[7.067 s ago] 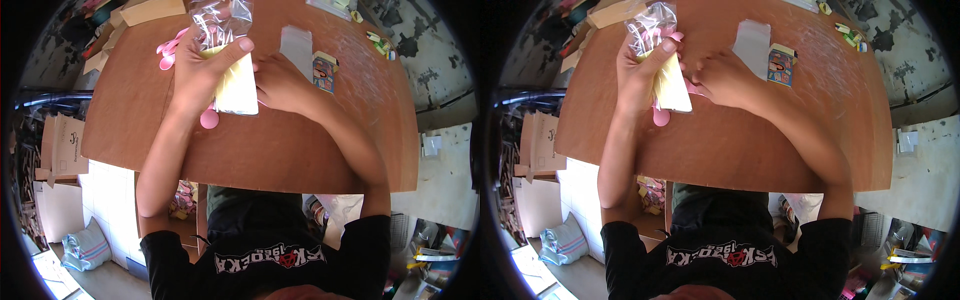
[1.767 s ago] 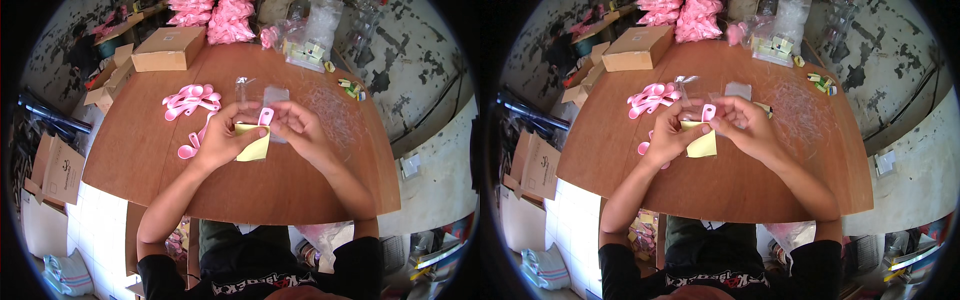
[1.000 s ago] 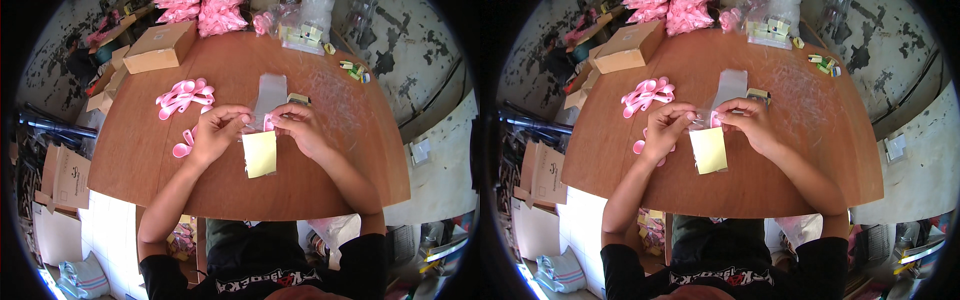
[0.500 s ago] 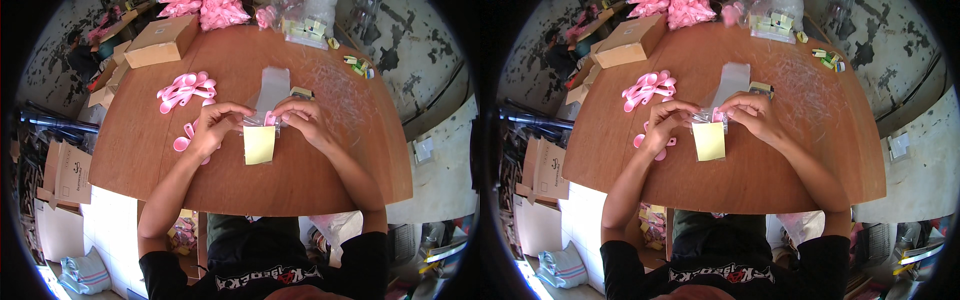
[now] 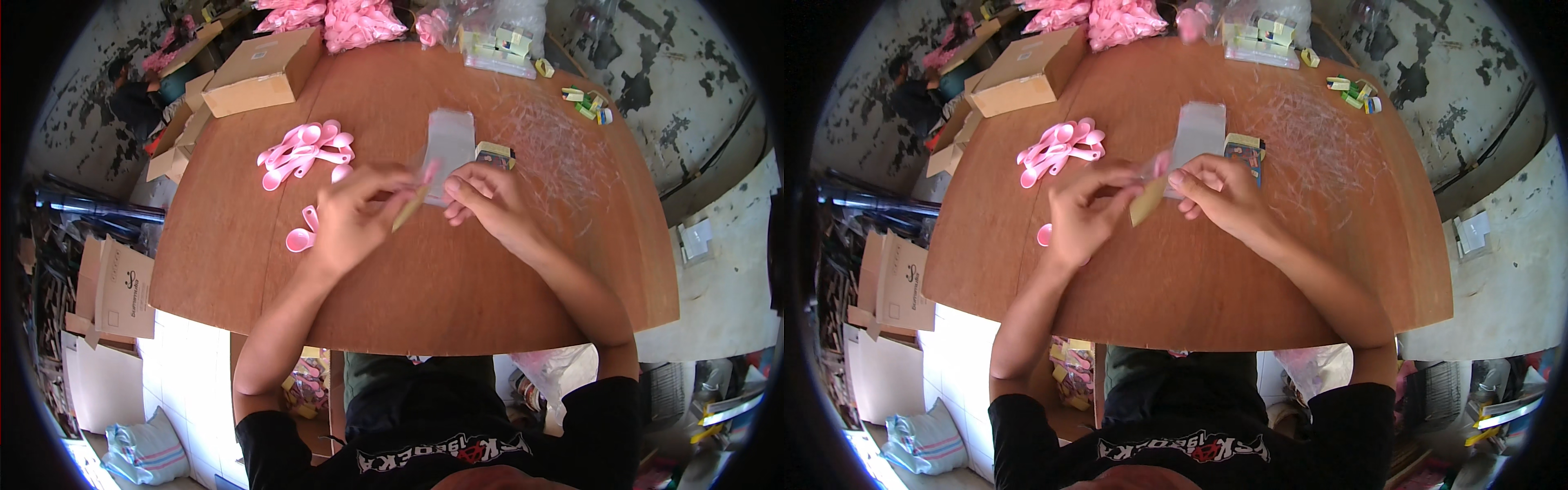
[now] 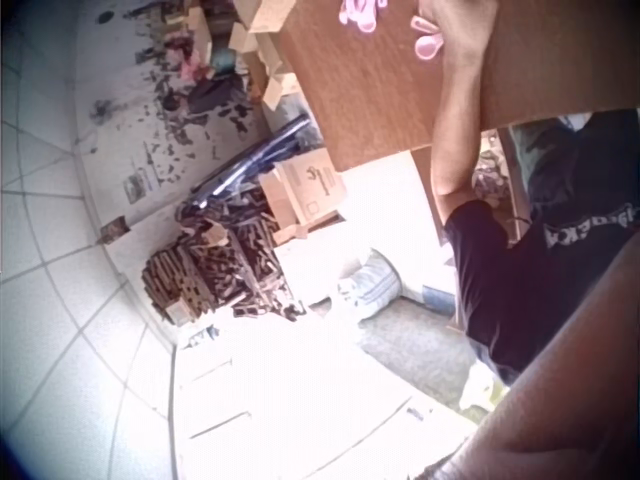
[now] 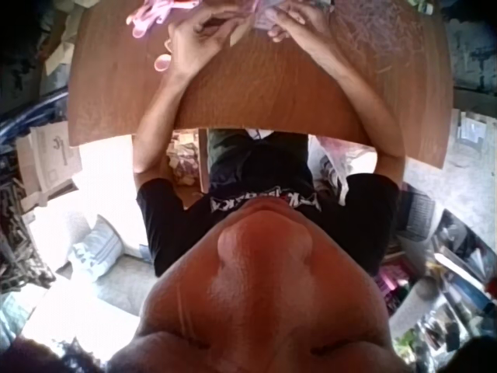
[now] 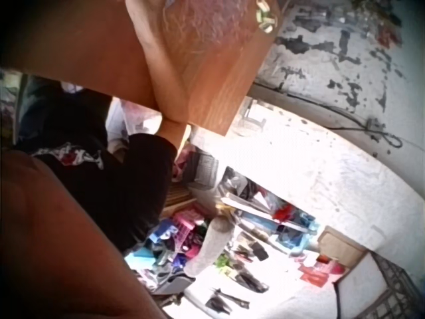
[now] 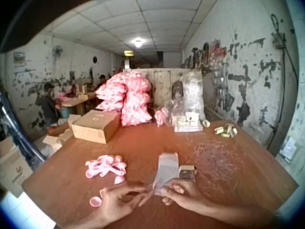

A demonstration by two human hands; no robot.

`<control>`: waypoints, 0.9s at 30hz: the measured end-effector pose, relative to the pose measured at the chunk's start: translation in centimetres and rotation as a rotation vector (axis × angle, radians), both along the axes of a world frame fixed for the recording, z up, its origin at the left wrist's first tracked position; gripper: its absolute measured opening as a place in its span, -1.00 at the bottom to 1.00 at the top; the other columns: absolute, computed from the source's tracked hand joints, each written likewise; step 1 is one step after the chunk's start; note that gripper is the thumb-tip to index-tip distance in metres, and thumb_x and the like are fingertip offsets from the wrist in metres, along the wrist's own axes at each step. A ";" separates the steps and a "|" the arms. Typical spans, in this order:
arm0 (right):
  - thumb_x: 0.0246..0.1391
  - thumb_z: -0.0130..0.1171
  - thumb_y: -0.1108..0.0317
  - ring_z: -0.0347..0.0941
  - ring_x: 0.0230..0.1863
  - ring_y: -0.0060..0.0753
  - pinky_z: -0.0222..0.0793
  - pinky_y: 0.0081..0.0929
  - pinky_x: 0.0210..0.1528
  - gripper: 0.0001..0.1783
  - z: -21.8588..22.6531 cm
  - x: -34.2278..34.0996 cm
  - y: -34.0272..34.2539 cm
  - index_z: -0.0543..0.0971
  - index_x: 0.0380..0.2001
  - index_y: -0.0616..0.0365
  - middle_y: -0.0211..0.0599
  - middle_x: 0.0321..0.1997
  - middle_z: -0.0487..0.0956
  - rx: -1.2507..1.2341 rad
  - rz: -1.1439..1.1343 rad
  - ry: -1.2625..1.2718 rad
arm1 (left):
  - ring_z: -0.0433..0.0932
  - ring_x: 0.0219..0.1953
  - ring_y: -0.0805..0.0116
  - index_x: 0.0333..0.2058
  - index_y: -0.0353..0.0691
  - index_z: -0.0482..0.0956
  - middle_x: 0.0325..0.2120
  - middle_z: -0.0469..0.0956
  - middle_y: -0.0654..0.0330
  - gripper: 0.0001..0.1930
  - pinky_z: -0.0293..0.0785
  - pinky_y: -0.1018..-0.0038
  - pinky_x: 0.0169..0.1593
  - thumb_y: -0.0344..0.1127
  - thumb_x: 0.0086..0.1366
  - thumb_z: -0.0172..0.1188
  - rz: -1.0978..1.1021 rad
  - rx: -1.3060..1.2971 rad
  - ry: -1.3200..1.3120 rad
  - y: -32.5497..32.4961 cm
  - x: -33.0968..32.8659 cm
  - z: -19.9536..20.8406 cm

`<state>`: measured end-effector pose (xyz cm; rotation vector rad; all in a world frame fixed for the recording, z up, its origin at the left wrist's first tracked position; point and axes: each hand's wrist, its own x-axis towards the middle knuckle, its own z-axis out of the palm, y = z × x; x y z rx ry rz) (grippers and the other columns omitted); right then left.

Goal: The person places a yellow sticky note and a pink plastic spoon into a small clear plastic bag, then seals the bag. This process is repeated multiple times with additional spoons and notes.

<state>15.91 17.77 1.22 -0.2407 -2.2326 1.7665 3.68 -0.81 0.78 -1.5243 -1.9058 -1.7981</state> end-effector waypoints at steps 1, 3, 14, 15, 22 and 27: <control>0.22 0.20 0.22 0.57 -0.25 -0.52 0.58 -0.52 -0.23 -0.70 0.3 -0.1 -0.5 0.57 -0.25 0.30 -0.24 -0.21 0.59 -0.227 0.050 -0.059 | 0.67 -0.22 0.32 -0.16 -0.32 0.61 -0.24 0.64 0.08 -0.69 0.61 0.50 -0.22 -0.60 0.06 0.34 -0.073 -0.045 0.137 -0.1 0.2 0.1; 0.26 0.13 0.10 0.58 -0.19 -0.46 0.61 -0.44 -0.21 -0.60 0.6 -0.2 -1.7 0.56 -0.18 0.29 -0.25 -0.18 0.60 -0.417 0.079 -0.104 | 0.65 -0.17 0.29 -0.13 -0.32 0.59 -0.20 0.64 0.05 -0.64 0.58 0.50 -0.16 -0.58 0.03 0.37 -0.150 -0.090 0.271 -0.3 1.0 0.2; 0.27 0.12 0.19 0.57 -0.21 -0.48 0.62 -0.35 -0.20 -0.76 -2.8 -1.4 1.1 0.57 -0.19 0.14 -0.35 -0.22 0.59 -0.551 -0.026 0.065 | 0.61 -0.16 0.13 -0.02 -0.37 0.43 -0.14 0.57 -0.03 -0.59 0.51 0.40 -0.07 -0.42 0.17 0.30 0.088 -0.074 0.144 -0.4 -1.5 0.5; 0.27 0.12 0.19 0.57 -0.21 -0.48 0.62 -0.35 -0.20 -0.76 -3.0 -1.4 1.2 0.57 -0.19 0.14 -0.35 -0.22 0.59 -0.551 -0.023 0.068 | 0.57 -0.09 0.22 0.02 -0.38 0.41 -0.12 0.54 0.02 -0.56 0.49 0.38 -0.01 -0.41 0.19 0.30 0.022 -0.184 -0.109 -0.6 -1.6 0.7; 0.28 0.10 0.16 0.57 -0.28 -0.54 0.52 -0.52 -0.25 -0.72 -3.1 -1.1 1.5 0.57 -0.19 0.17 -0.38 -0.28 0.61 -0.459 -0.040 0.179 | 0.54 -0.32 0.60 0.00 -0.35 0.47 -0.27 0.61 0.21 -0.63 0.45 0.62 -0.33 -0.47 0.22 0.30 -0.140 -0.252 -0.412 -4.8 -1.1 2.2; 0.19 0.19 0.37 0.55 -0.38 -0.55 0.40 -0.60 -0.36 -0.84 -3.9 -0.9 3.6 0.60 -0.27 0.25 -0.36 -0.38 0.62 0.062 -0.284 0.438 | 0.59 -0.33 0.51 -0.16 -0.33 0.59 -0.29 0.64 0.17 -0.71 0.49 0.56 -0.32 -0.56 0.10 0.35 -0.451 -0.541 -0.183 -15.3 2.0 2.4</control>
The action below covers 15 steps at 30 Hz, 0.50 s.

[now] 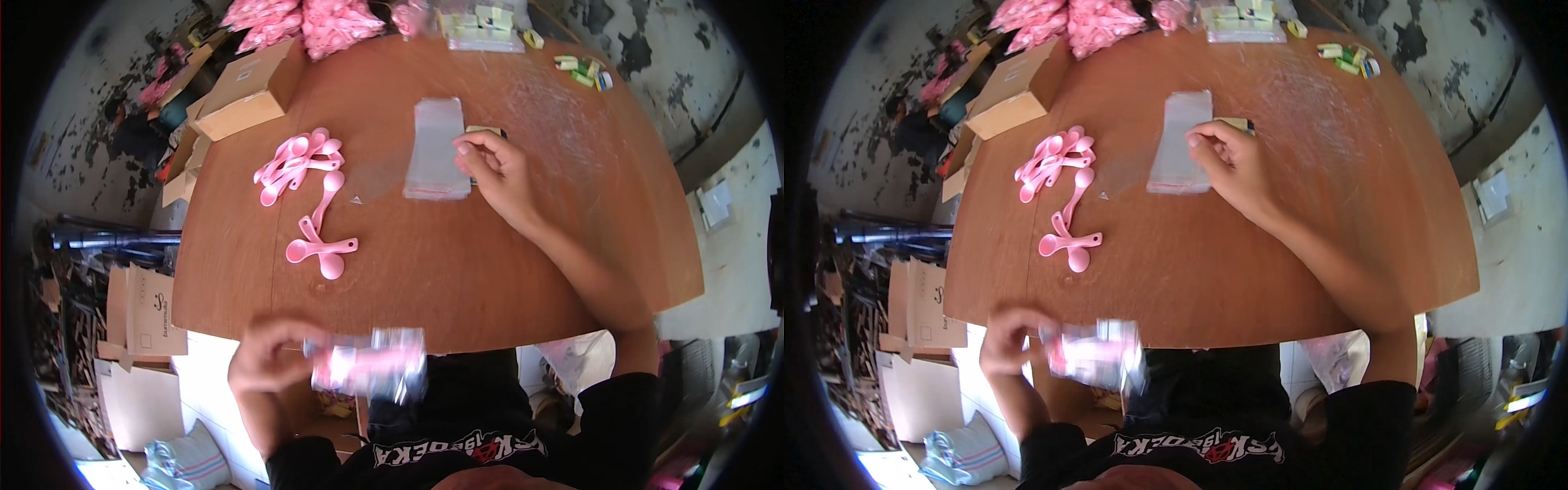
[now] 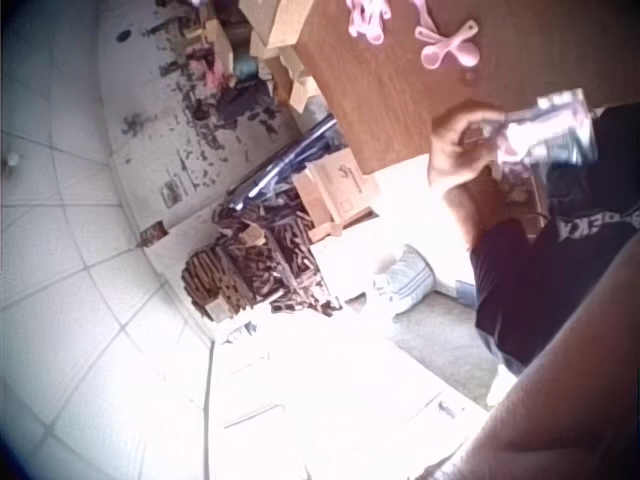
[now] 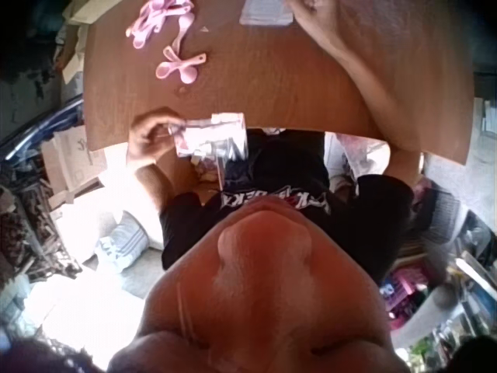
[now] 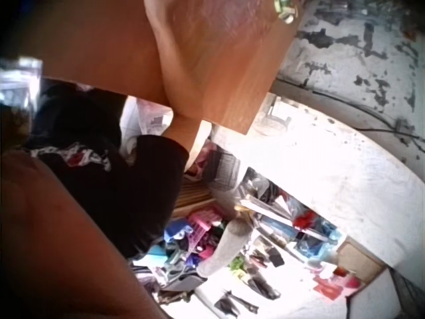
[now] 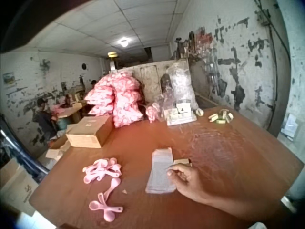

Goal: The person places a yellow sticky note and a pink plastic spoon into a small clear plastic bag, then seals the bag. This process is repeated multiple times with additional spoons and notes.

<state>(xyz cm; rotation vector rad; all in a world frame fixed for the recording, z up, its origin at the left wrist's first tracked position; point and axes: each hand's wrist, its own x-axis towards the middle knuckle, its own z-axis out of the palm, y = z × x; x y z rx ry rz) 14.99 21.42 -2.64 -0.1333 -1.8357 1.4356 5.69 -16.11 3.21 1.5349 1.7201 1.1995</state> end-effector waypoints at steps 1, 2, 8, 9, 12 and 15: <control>0.19 0.19 0.37 0.55 -0.38 -0.55 0.40 -0.60 -0.36 -0.84 -0.6 -0.3 0.3 0.60 -0.27 0.25 -0.36 -0.38 0.62 -0.019 -0.013 -0.007 | 0.62 -0.32 0.44 -0.17 -0.33 0.60 -0.28 0.65 0.14 -0.71 0.52 0.53 -0.29 -0.59 0.08 0.35 -0.176 -0.076 -0.012 -1.4 0.5 -0.1; 0.15 0.21 0.40 0.55 -0.41 -0.47 0.40 -0.56 -0.37 -0.87 -0.9 -0.7 0.3 0.61 -0.29 0.23 -0.32 -0.39 0.62 0.217 -0.059 -0.003 | 0.64 -0.28 0.38 -0.15 -0.34 0.60 -0.27 0.66 0.11 -0.71 0.54 0.50 -0.24 -0.60 0.10 0.32 -0.204 -0.209 -0.081 -3.2 1.2 -1.0; 0.04 0.24 0.35 0.45 -0.02 -0.18 0.28 -0.07 0.04 -0.85 -1.4 -0.7 0.2 0.65 -0.29 0.11 -0.31 -0.17 0.61 0.956 -0.189 -0.108 | 0.66 -0.15 0.25 -0.08 -0.37 0.55 -0.19 0.64 0.00 -0.69 0.57 0.45 -0.06 -0.53 0.17 0.29 0.537 -0.798 -0.160 -14.0 4.4 -13.3; 0.06 0.23 0.29 0.38 0.07 -0.17 0.19 0.00 0.11 -0.79 -1.5 -0.8 0.1 0.64 -0.23 0.09 -0.31 -0.09 0.57 0.999 -0.184 -0.130 | 0.65 -0.15 0.23 -0.06 -0.37 0.54 -0.17 0.63 -0.01 -0.68 0.57 0.44 -0.05 -0.52 0.18 0.29 0.664 -0.943 -0.003 -14.3 4.6 -14.1; 0.10 0.20 0.19 0.31 0.17 -0.15 0.07 0.13 0.23 -0.69 -1.4 -0.8 -0.7 0.61 -0.11 0.05 -0.30 0.03 0.53 1.097 -0.165 -0.164 | 0.65 -0.17 0.20 -0.03 -0.36 0.50 -0.16 0.63 0.01 -0.66 0.57 0.40 -0.08 -0.51 0.21 0.26 0.470 -1.094 0.190 -14.5 5.8 -15.0; 0.16 0.14 0.11 0.28 0.23 -0.14 -0.05 0.22 0.31 -0.62 -0.8 -1.1 -2.8 0.58 -0.02 0.02 -0.27 0.10 0.50 1.136 -0.100 -0.187 | 0.65 -0.20 0.19 -0.02 -0.32 0.49 -0.21 0.64 0.06 -0.67 0.57 0.37 -0.13 -0.50 0.23 0.22 0.291 -0.636 -0.321 -10.4 6.4 -12.7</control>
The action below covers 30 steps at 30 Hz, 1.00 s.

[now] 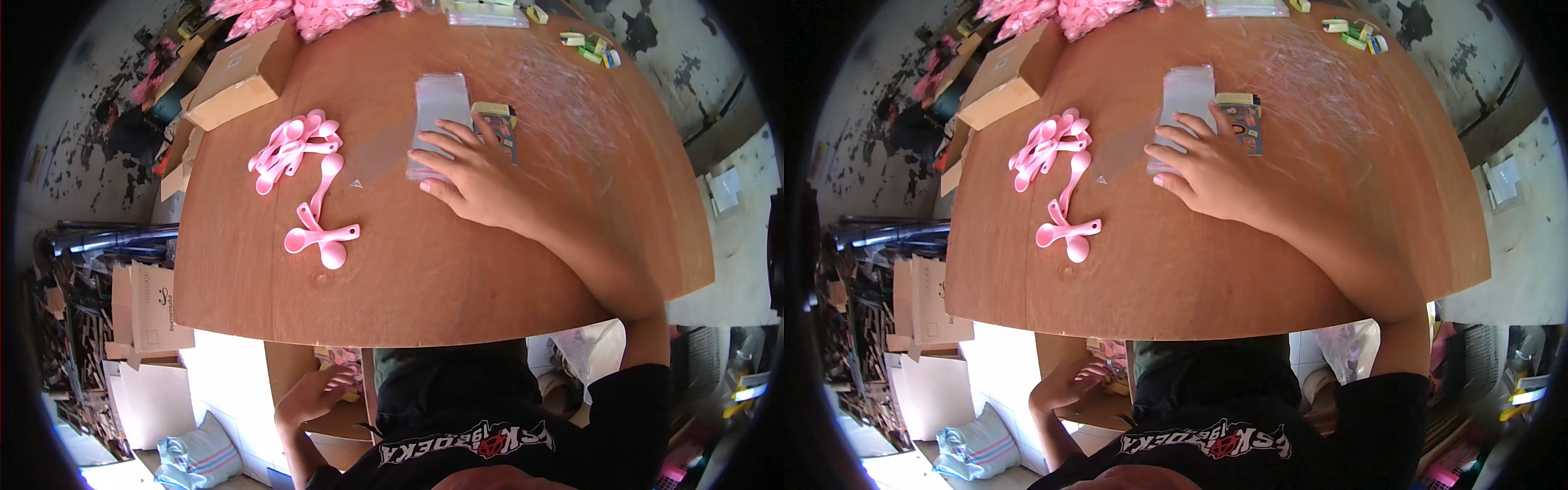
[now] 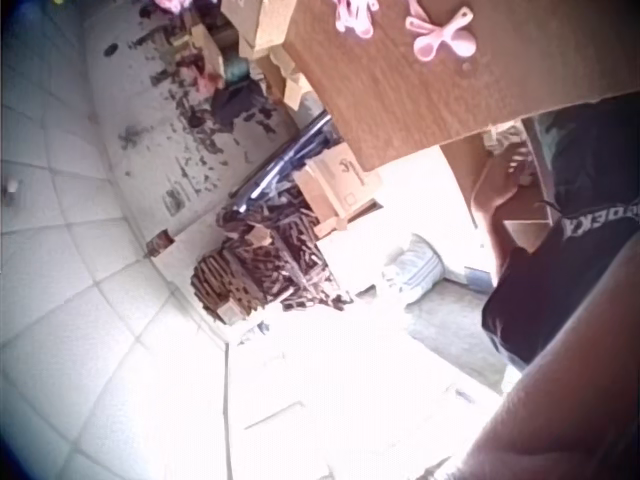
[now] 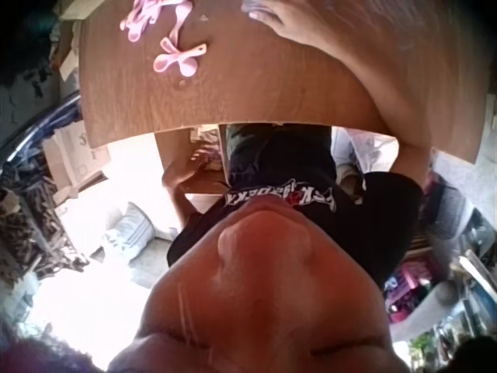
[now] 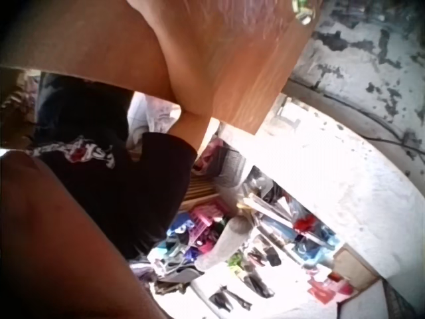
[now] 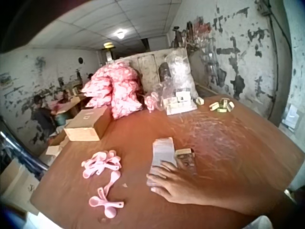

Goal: The person places a yellow sticky note and a pink plastic spoon into a small clear plastic bag, then seals the bag. This process is repeated multiple times with additional spoons and notes.

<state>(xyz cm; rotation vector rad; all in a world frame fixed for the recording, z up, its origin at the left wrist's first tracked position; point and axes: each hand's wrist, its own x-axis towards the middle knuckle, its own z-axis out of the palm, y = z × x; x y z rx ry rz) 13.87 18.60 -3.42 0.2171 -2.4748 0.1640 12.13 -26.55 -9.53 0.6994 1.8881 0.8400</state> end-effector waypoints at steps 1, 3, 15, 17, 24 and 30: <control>0.19 0.10 0.07 0.25 0.27 -0.13 -0.14 0.27 0.36 -0.60 0.2 -0.3 -0.5 0.58 0.01 0.01 -0.25 0.13 0.50 -0.021 0.019 -0.039 | 0.65 -0.23 0.18 -0.02 -0.30 0.50 -0.23 0.64 0.07 -0.69 0.57 0.37 -0.15 -0.47 0.24 0.22 -0.149 0.113 0.021 2.3 0.0 2.3; 0.22 0.06 0.04 0.22 0.31 -0.13 -0.20 0.29 0.37 -0.58 0.2 -1.2 -1.3 0.57 0.04 -0.01 -0.24 0.17 0.48 0.015 0.038 -0.060 | 0.65 -0.27 0.16 -0.06 -0.28 0.52 -0.28 0.64 0.08 -0.72 0.57 0.36 -0.19 -0.41 0.26 0.23 -0.441 0.253 0.156 7.5 0.0 8.6; 0.26 0.09 0.17 0.30 0.31 -0.16 0.04 -0.05 0.35 -0.59 0.7 -3.5 -0.9 0.55 0.06 0.17 -0.16 0.16 0.51 -0.331 0.303 -0.312 | 0.51 0.03 0.35 -0.01 -0.30 0.51 -0.09 0.56 0.19 -0.53 0.37 0.45 0.15 -0.78 0.13 -0.11 0.171 0.786 0.463 23.2 -11.3 11.6; 0.31 0.04 0.22 0.41 0.21 -0.29 0.28 -0.39 0.22 -0.61 3.2 -1.4 0.1 0.53 0.11 0.17 -0.14 0.15 0.53 -0.852 0.451 -0.471 | 0.50 0.05 0.36 0.01 -0.31 0.49 -0.05 0.54 0.18 -0.54 0.36 0.43 0.17 -0.77 0.16 -0.09 0.276 0.823 0.454 23.9 -11.8 10.6; 0.25 0.13 0.26 0.46 0.10 -0.46 0.41 -0.38 0.06 -0.67 5.6 2.1 3.2 0.57 0.02 0.15 -0.20 0.06 0.57 -0.975 0.270 -0.589 | 0.61 -0.18 0.48 -0.10 -0.33 0.58 -0.23 0.66 0.16 -0.78 0.52 0.55 -0.04 -0.39 0.32 0.24 0.088 0.866 -0.023 25.4 -10.5 10.0; 0.00 0.27 0.42 0.52 -0.08 0.05 0.42 -0.20 0.05 -0.64 1.9 4.1 6.9 0.58 -0.07 0.21 -0.13 0.00 0.57 -0.133 -0.099 -0.318 | 0.64 -0.20 0.41 -0.03 -0.34 0.53 -0.24 0.65 0.08 -0.68 0.61 0.48 -0.06 -0.34 0.29 0.26 0.320 0.816 -0.107 24.6 -11.2 10.3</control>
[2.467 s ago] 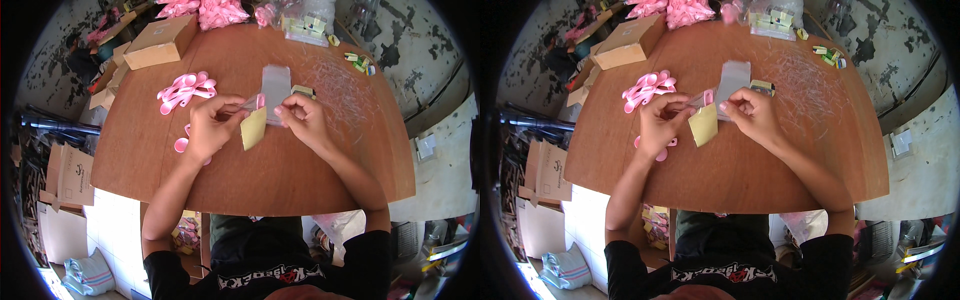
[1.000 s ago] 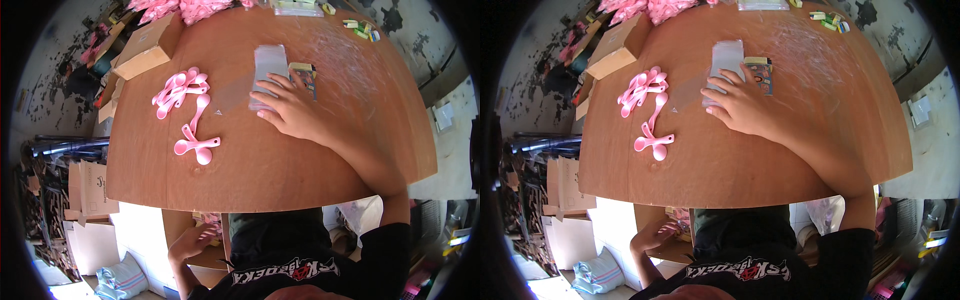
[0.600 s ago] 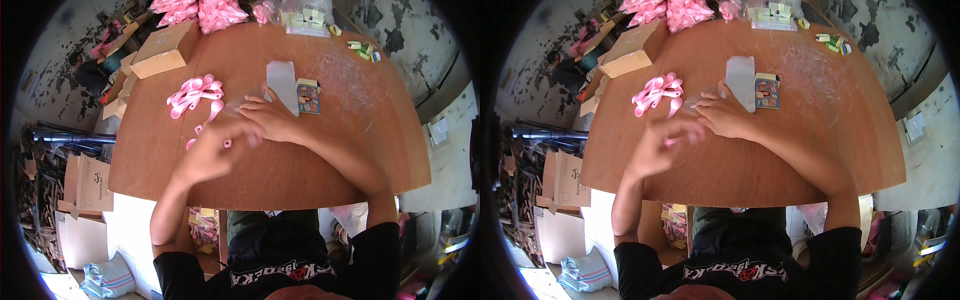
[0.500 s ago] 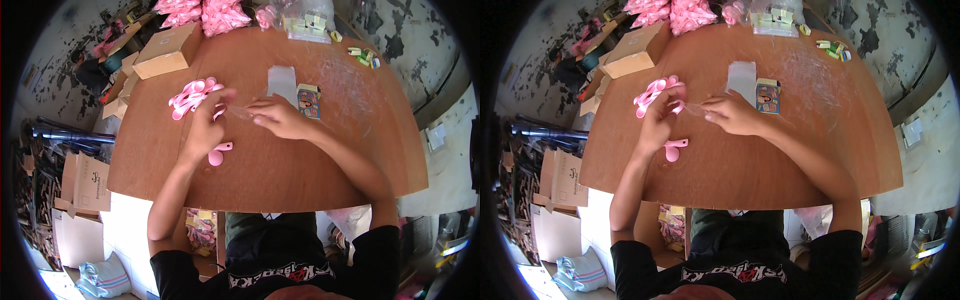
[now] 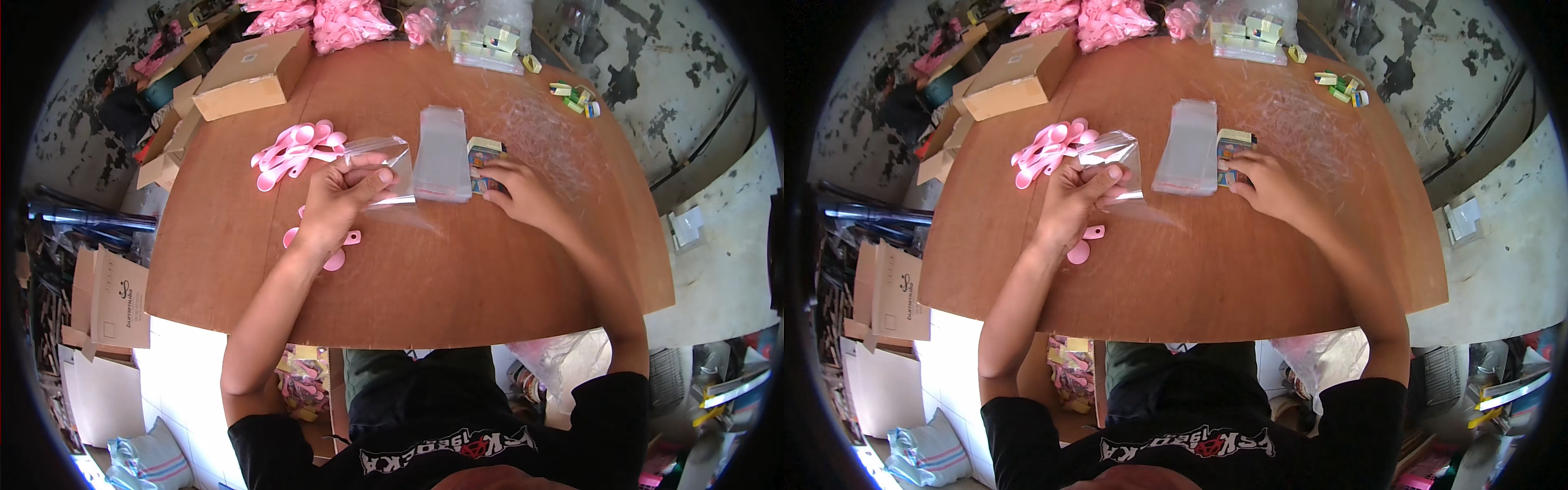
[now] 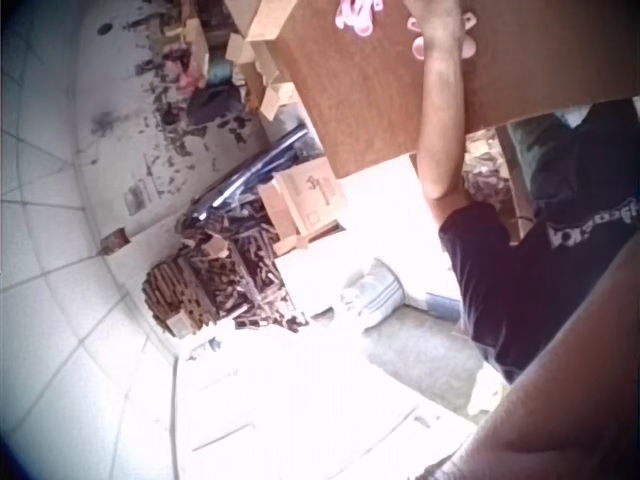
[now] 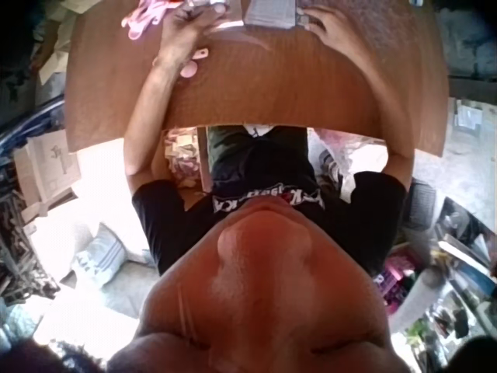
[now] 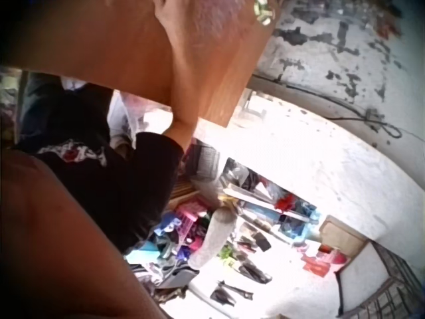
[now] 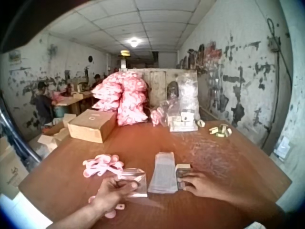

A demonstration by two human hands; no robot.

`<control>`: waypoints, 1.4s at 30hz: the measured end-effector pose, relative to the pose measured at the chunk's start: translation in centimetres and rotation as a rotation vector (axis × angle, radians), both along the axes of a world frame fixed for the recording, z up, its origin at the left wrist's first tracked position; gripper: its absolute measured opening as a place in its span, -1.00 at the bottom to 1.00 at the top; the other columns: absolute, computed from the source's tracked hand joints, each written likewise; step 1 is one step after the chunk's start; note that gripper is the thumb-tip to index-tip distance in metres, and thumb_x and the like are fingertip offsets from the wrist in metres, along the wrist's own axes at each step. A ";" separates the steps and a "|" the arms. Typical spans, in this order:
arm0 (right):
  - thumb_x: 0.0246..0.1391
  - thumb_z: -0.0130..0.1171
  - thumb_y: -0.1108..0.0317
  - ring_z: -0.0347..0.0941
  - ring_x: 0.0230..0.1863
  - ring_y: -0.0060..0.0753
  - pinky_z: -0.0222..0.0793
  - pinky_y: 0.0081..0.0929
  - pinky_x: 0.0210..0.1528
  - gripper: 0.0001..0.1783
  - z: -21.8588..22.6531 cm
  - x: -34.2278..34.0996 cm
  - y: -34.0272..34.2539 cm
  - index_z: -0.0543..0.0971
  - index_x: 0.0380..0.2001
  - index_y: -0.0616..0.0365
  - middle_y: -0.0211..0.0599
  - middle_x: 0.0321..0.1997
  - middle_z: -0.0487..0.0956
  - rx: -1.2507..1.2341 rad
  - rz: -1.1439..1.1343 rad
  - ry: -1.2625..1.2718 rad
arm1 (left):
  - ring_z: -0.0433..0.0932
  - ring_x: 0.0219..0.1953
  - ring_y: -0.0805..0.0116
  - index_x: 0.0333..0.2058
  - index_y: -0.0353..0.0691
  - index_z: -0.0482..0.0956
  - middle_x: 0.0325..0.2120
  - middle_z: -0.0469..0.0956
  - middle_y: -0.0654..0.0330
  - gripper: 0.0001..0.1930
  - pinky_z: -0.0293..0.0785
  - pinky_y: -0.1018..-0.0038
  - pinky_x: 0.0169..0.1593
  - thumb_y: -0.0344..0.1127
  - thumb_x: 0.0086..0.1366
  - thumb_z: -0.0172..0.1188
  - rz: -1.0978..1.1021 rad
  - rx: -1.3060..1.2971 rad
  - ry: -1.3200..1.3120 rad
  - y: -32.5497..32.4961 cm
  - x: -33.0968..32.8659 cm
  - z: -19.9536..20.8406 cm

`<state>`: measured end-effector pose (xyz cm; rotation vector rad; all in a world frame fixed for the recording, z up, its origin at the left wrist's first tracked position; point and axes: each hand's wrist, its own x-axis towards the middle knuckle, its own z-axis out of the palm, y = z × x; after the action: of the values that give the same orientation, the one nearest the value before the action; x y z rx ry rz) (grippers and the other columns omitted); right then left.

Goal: The person places a yellow sticky note and a pink plastic spoon into a small clear plastic bag, then seals the bag. This process is repeated multiple times with additional spoons and notes.

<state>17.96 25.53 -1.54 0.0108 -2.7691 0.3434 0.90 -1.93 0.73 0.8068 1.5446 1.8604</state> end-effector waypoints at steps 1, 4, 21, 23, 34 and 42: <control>0.04 0.25 0.36 0.51 -0.05 0.00 0.43 -0.19 0.02 -0.70 -0.4 0.3 0.3 0.60 -0.13 0.20 -0.15 -0.01 0.58 -0.025 -0.005 -0.020 | 0.64 -0.20 0.41 -0.03 -0.34 0.53 -0.24 0.65 0.08 -0.68 0.61 0.48 -0.06 -0.34 0.29 0.26 0.005 0.006 -0.005 -0.1 -0.1 0.1; 0.09 0.21 0.32 0.50 -0.02 -0.03 0.43 -0.15 -0.01 -0.78 -0.2 1.5 -1.3 0.63 -0.24 0.21 -0.17 -0.04 0.59 -0.031 -0.069 -0.074 | 0.64 -0.20 0.40 0.03 -0.37 0.48 -0.22 0.64 0.07 -0.62 0.61 0.46 -0.07 -0.34 0.29 0.27 0.025 -0.011 -0.083 -0.6 0.0 0.6; 0.19 0.17 0.48 0.47 -0.32 -0.62 0.40 -0.61 -0.23 -0.90 7.4 -2.1 -9.1 0.58 -0.26 0.30 -0.33 -0.30 0.61 -0.446 0.000 0.705 | 0.63 -0.26 0.50 0.06 -0.44 0.48 -0.22 0.67 0.10 -0.62 0.59 0.56 -0.18 -0.51 0.27 0.24 -0.205 0.095 0.142 -0.8 1.3 0.4; 0.17 0.19 0.47 0.46 -0.35 -0.64 0.38 -0.64 -0.28 -0.89 7.4 -2.9 -8.7 0.58 -0.27 0.31 -0.32 -0.32 0.61 -0.312 0.031 0.691 | 0.63 -0.26 0.50 0.06 -0.45 0.47 -0.21 0.67 0.11 -0.62 0.58 0.55 -0.15 -0.50 0.27 0.24 -0.217 0.095 0.137 -0.8 1.3 0.5; 0.28 0.07 0.29 0.53 -0.24 -0.55 0.40 -0.54 -0.15 -0.75 10.4 0.8 5.0 0.61 -0.21 0.27 -0.39 -0.28 0.63 -1.167 0.175 0.169 | 0.63 -0.41 0.57 0.10 -0.32 0.47 -0.25 0.69 0.16 -0.60 0.37 0.72 -0.56 -0.42 0.30 0.24 -0.095 0.027 0.229 -1.4 0.8 1.2; 0.26 0.08 0.30 0.46 -0.25 -0.60 0.35 -0.55 -0.14 -0.74 9.1 1.3 8.6 0.58 -0.22 0.32 -0.43 -0.27 0.61 -0.513 -0.390 0.250 | 0.61 -0.25 0.51 -0.01 -0.42 0.51 -0.23 0.66 0.10 -0.71 0.60 0.58 -0.19 -0.50 0.31 0.20 -0.116 0.045 0.183 -1.5 0.7 1.7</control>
<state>19.31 34.11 7.61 -0.5610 -2.2948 0.8612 1.65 -3.40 2.42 1.0900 1.5340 1.7843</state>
